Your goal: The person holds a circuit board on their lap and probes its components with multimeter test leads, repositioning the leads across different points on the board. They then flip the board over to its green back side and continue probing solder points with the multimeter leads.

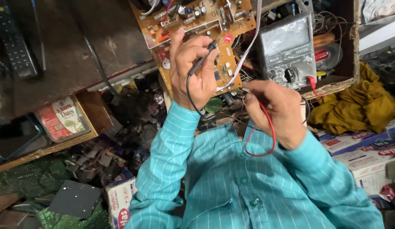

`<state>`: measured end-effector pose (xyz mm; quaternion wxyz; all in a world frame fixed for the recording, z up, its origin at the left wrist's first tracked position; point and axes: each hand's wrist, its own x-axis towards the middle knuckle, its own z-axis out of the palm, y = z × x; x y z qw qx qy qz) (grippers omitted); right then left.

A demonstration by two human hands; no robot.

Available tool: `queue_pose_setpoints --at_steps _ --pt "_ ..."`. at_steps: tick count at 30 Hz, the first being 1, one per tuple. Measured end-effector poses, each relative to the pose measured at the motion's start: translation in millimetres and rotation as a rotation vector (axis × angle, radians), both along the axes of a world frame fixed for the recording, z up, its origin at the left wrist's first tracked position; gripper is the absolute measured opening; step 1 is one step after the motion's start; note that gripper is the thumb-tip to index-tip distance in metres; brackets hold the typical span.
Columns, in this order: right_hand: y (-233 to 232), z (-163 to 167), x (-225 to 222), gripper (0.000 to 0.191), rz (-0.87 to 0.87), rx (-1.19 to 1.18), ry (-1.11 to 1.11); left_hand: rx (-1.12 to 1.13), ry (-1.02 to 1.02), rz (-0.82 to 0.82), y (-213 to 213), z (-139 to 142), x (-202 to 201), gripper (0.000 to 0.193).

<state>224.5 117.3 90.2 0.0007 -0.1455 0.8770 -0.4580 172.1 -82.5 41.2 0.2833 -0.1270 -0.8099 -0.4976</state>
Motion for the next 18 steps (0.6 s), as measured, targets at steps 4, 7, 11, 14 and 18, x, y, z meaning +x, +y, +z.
queue_pose_setpoints --at_steps 4,7,11,14,18 --pt "-7 30 -3 0.034 0.110 0.261 -0.089 -0.002 -0.004 -0.012 -10 -8 1 0.030" --pt "-17 35 -9 0.061 0.198 0.471 -0.178 0.001 0.016 -0.039 -12 -13 6 0.028" --pt "-31 22 -19 0.092 0.256 0.686 -0.295 0.012 0.042 -0.043 -13 -19 14 0.031" --pt "-38 13 -22 0.104 0.267 0.699 -0.276 -0.001 0.041 -0.050 -16 -23 20 0.032" --pt "-42 5 -25 0.105 0.265 0.685 -0.243 0.010 0.032 -0.051 -14 -25 26 0.031"
